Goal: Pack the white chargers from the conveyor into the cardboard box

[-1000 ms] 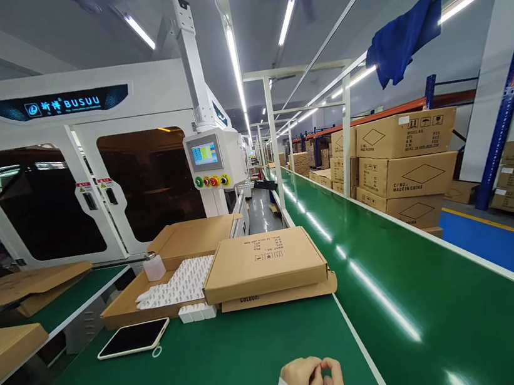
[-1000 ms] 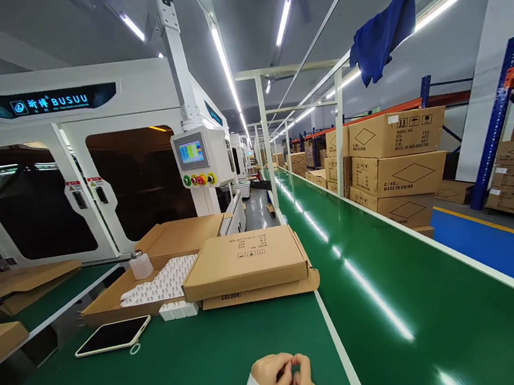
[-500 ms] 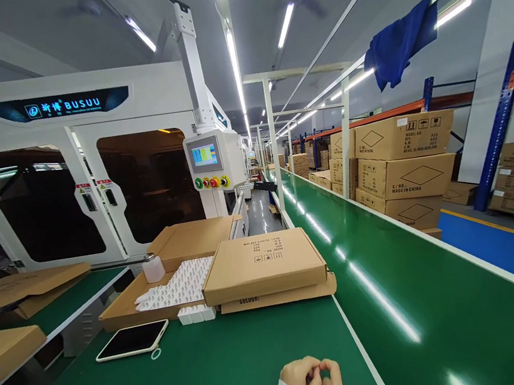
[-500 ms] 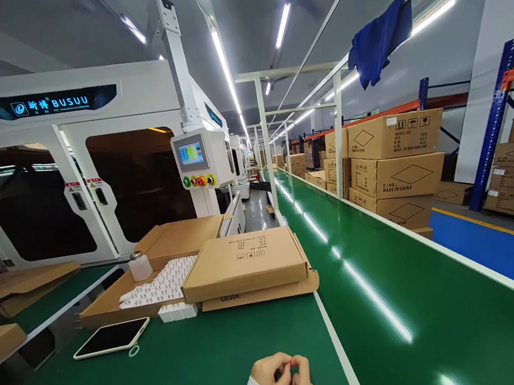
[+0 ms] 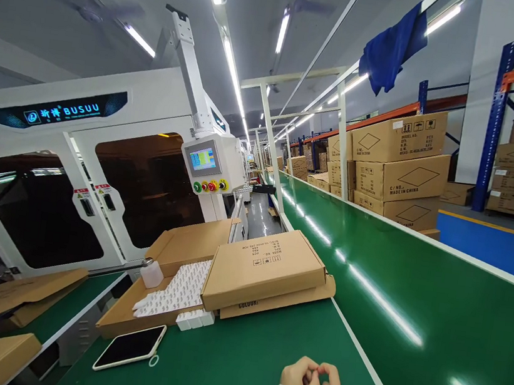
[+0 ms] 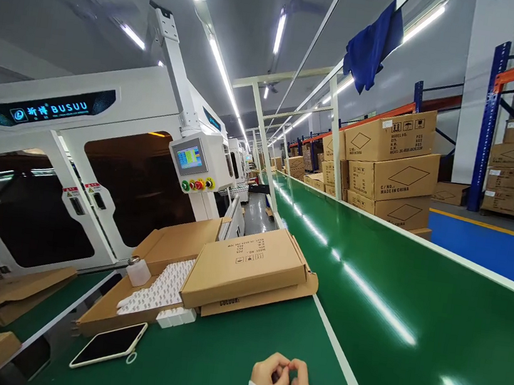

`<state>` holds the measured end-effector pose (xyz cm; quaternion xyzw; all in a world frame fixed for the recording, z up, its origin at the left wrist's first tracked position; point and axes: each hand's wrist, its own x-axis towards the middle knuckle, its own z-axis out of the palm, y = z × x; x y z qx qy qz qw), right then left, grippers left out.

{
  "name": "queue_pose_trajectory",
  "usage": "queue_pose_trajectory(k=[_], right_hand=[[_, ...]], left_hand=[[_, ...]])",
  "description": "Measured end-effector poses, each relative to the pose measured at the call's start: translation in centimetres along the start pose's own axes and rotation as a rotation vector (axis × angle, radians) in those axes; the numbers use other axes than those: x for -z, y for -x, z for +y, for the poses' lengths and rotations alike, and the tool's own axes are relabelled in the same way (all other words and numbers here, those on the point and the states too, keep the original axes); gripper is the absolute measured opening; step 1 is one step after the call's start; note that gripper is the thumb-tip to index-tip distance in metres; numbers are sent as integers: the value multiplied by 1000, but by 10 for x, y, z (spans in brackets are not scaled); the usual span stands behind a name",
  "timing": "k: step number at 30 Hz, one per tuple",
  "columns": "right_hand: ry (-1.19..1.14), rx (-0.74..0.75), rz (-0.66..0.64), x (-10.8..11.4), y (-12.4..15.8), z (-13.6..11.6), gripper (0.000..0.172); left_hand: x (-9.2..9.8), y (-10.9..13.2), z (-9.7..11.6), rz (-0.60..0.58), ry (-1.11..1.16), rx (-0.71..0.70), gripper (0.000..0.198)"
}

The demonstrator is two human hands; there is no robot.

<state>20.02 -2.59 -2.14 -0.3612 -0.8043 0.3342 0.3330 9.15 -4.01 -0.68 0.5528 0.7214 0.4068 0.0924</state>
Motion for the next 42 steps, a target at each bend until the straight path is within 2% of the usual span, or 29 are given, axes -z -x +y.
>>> queue_pose_trajectory(k=[7,14,22,30,34,38,42], right_hand=[[-9,-13,27,-3,0,0,28],[-26,-6,9,-2,0,2,32],[-22,4,-3,3,1,-6,32],[-83,21,-90,6,1,-7,49],[-93,29,-127,6,2,-8,48],[-106,7,-137,7,2,-8,50],[-75,-6,-136,7,1,-8,47]], left_hand=[[-5,-4,-10,-71,295,42,13],[-15,-6,-19,-136,502,165,19],[-13,-8,-19,-177,557,182,18],[5,-11,-7,-243,727,241,28],[12,-11,-6,-277,775,239,34],[10,-11,-8,-284,782,229,34],[2,-10,-10,-239,739,224,30]])
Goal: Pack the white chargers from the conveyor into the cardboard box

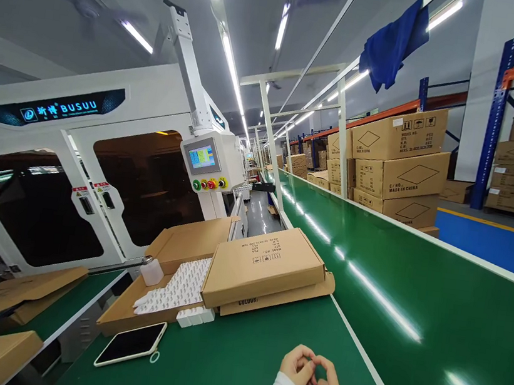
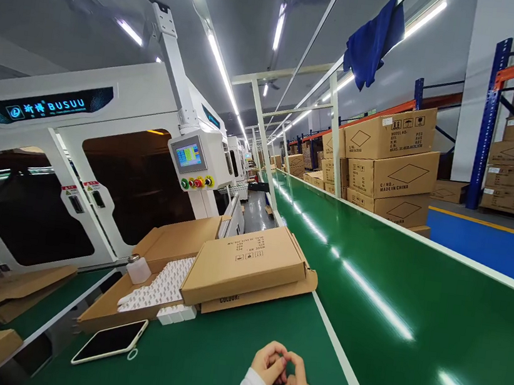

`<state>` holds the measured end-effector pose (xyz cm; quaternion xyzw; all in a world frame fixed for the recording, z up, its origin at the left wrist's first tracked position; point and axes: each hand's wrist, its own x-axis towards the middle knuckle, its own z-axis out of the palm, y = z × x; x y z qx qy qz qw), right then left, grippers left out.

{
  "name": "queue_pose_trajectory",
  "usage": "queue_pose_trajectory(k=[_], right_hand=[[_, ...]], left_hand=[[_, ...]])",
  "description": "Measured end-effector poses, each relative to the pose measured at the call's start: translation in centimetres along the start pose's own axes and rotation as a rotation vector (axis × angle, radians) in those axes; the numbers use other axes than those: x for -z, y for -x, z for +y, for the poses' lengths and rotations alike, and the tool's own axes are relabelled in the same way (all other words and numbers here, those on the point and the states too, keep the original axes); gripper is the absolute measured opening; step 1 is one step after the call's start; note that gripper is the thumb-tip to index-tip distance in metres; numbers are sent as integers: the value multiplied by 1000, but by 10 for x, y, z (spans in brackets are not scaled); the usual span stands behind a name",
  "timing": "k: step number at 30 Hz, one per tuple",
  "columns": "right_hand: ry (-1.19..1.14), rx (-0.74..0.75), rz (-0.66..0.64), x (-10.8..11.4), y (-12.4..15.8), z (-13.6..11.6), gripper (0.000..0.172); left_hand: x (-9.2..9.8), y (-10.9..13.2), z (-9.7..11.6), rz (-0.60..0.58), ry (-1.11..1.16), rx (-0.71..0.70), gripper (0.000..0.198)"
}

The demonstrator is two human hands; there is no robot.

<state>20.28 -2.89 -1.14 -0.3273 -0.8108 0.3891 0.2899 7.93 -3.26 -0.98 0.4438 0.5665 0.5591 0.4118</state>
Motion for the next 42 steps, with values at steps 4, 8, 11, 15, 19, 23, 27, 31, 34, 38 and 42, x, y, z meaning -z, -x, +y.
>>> queue_pose_trajectory(k=[4,8,11,15,19,23,27,31,34,38,42], right_hand=[[2,-9,12,-1,-1,0,47],[-17,-14,24,-2,-1,1,51],[-22,-13,39,-2,-1,2,51],[-6,-35,44,-2,-1,2,48],[-8,-27,23,0,-1,1,47],[3,-25,23,0,-1,1,45],[35,-12,37,-1,-1,2,40],[57,-6,33,-2,-2,6,41],[50,-13,32,-3,-2,8,40],[43,-15,33,-5,-3,11,39],[46,1,19,-7,-8,16,46]], left_hand=[[-3,-1,-7,50,-76,-46,26],[-4,-1,-10,99,-145,-66,25],[-4,-1,-11,119,-189,-79,26],[-6,-1,-12,151,-260,-120,26],[-6,1,-12,168,-308,-152,23],[-6,3,-10,189,-413,-197,19],[-5,4,-8,198,-460,-203,18],[-6,4,-8,208,-466,-213,20],[-6,5,-7,215,-481,-215,17],[-5,3,-7,214,-488,-229,15],[-4,-2,-9,227,-490,-226,15]])
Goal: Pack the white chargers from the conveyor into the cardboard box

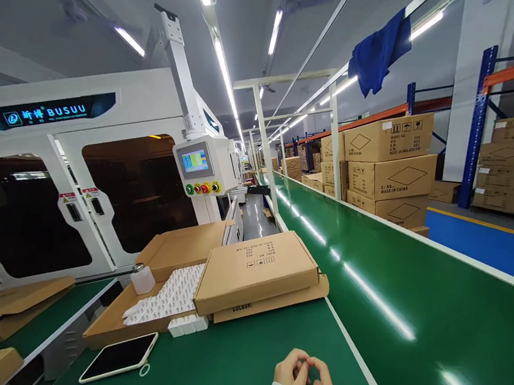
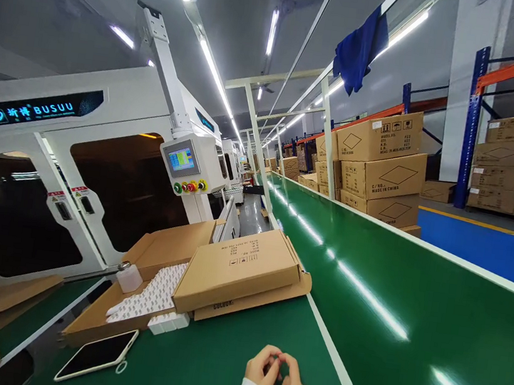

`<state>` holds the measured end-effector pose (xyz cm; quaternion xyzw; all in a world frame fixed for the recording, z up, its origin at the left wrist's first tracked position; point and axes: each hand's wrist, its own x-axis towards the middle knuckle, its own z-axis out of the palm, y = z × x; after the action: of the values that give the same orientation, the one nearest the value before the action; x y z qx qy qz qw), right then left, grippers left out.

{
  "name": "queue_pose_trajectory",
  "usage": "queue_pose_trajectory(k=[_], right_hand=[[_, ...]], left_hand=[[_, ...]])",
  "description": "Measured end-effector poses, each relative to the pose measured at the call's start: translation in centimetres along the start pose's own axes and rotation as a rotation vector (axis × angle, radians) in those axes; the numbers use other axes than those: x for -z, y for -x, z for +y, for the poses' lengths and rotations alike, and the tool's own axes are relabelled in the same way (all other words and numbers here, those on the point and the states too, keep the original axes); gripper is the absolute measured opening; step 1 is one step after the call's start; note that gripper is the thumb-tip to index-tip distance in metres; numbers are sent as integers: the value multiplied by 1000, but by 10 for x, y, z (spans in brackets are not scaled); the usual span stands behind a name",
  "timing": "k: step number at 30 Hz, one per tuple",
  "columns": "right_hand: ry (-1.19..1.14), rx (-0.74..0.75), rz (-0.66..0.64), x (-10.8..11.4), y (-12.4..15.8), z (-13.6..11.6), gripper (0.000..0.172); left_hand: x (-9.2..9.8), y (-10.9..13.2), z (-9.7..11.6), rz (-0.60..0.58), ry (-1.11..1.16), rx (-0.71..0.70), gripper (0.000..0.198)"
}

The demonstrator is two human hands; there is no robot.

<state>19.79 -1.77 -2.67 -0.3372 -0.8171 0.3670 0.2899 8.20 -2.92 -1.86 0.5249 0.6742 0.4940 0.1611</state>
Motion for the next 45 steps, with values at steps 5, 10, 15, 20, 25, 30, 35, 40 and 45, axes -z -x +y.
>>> queue_pose_trajectory(k=[5,10,15,20,25,30,35,40,45], right_hand=[[-3,-54,-27,0,-7,7,51],[29,-19,1,8,-5,-3,49],[20,-23,7,12,-5,-7,50],[-7,-9,-14,8,-10,3,50],[-15,-22,-14,8,-11,5,49],[9,-15,-9,8,-10,4,49],[-44,-33,-18,5,-12,8,51],[-95,-37,-9,4,-10,10,48],[-99,-28,9,0,-4,10,47]], left_hand=[[-2,-4,-2,5,30,5,17],[-2,-5,0,-3,56,25,22],[-3,-4,0,-1,71,21,26],[-5,-5,-4,23,78,7,35],[-8,-7,-11,7,72,-4,39],[-8,-7,-14,-2,37,-7,31],[-9,-8,-16,-15,69,12,29],[-10,-5,-16,-20,36,-1,27],[-8,1,-10,1,18,-10,25]])
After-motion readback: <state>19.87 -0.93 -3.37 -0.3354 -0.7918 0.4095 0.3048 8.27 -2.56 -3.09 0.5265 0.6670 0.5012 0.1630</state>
